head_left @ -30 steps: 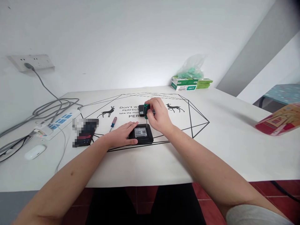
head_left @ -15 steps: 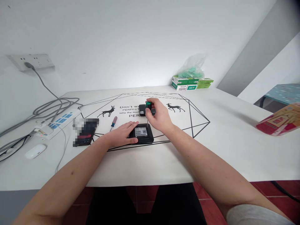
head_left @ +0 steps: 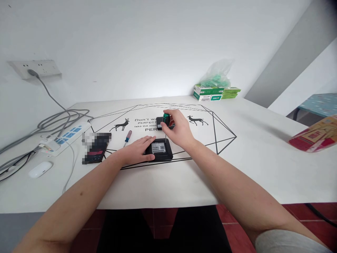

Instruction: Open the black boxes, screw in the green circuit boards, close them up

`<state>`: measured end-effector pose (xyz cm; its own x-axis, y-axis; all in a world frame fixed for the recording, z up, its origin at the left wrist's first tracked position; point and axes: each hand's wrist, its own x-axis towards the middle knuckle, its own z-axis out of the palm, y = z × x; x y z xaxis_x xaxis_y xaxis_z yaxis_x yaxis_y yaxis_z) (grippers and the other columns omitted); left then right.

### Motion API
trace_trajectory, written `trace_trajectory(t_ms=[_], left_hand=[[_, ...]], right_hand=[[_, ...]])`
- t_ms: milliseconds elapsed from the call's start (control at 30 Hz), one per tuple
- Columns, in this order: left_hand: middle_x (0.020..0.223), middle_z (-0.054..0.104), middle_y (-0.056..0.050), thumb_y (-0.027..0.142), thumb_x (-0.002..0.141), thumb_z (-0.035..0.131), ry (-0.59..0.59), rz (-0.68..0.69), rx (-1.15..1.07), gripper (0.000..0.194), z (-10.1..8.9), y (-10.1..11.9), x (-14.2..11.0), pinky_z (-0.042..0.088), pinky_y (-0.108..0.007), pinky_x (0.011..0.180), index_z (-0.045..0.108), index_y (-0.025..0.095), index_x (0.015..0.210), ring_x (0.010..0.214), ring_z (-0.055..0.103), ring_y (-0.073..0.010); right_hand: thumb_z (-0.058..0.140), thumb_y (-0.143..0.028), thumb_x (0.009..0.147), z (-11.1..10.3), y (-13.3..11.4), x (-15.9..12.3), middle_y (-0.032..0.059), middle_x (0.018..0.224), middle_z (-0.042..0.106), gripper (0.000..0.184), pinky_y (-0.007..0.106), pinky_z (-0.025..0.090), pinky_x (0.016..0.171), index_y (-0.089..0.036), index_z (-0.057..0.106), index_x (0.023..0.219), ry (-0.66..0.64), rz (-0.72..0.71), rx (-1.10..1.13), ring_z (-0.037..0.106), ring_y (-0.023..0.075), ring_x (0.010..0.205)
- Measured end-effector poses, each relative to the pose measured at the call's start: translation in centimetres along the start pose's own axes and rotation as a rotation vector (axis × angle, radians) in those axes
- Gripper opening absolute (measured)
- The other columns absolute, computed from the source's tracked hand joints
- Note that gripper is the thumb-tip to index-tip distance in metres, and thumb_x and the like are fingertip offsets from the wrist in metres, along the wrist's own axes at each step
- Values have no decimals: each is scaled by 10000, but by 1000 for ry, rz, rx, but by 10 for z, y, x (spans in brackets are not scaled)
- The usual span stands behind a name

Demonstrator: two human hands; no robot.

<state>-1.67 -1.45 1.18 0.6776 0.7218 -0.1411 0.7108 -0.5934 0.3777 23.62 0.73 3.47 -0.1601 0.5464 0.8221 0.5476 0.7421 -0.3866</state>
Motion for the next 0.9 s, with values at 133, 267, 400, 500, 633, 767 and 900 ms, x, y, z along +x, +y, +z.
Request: trace_trajectory(t_ms=[133, 267, 400, 500, 633, 767, 900], left_hand=[[1845, 225, -132, 913, 991, 411, 27, 12, 6, 1086, 0, -1, 0, 236, -506, 1368, 158, 229, 1795, 1698, 220, -398], [1846, 213, -143, 926, 985, 388, 9, 6, 11, 1113, 0, -1, 0, 208, -513, 1375, 143, 204, 1796, 1700, 209, -396], [1851, 193, -147, 923, 991, 369, 8, 0, 14, 1101, 1, 0, 0, 202, -512, 1375, 143, 206, 1795, 1703, 201, -390], [1857, 176, -135, 900, 1014, 345, 47, -21, 28, 1040, 3, -2, 2, 172, -556, 1378, 187, 222, 1787, 1713, 158, -395], [1817, 303, -146, 818, 1050, 396, 244, -32, 127, 881, 6, -11, 9, 174, -634, 1361, 447, 211, 1686, 1700, 159, -428], [1629, 558, -165, 648, 1078, 497, 432, 14, 161, 607, 7, -21, 14, 318, -591, 1309, 688, 201, 1441, 1569, 398, -389], [1427, 691, -131, 496, 1070, 578, 479, 67, 155, 339, 7, -24, 15, 407, -560, 1231, 766, 236, 1179, 1417, 522, -342]], right_hand=[[633, -245, 945, -2, -2, 1, 109, 1198, 732, 350, 423, 659, 745, -244, 600, 1294, 21, -10, -1, 721, 260, 1000], [638, -246, 943, -4, -3, 2, 92, 1149, 734, 341, 419, 657, 727, -255, 600, 1282, 64, -24, -2, 714, 245, 941], [649, -262, 952, -3, -4, 1, 82, 1124, 722, 335, 434, 665, 754, -258, 599, 1282, 117, -6, 5, 695, 229, 896], [657, -291, 969, -2, -4, 0, 83, 1139, 709, 340, 447, 677, 788, -253, 582, 1299, 158, 30, 41, 697, 226, 914], [678, -348, 992, 1, -5, -2, 93, 1198, 700, 373, 458, 696, 823, -258, 556, 1332, 146, 55, 106, 718, 224, 945], [694, -376, 1004, 3, -7, -4, 96, 1209, 695, 385, 434, 709, 825, -256, 553, 1343, 110, 27, 159, 732, 210, 938], [692, -392, 1020, 5, -9, -7, 107, 1252, 690, 385, 427, 718, 826, -258, 550, 1352, 88, 0, 193, 741, 214, 966]])
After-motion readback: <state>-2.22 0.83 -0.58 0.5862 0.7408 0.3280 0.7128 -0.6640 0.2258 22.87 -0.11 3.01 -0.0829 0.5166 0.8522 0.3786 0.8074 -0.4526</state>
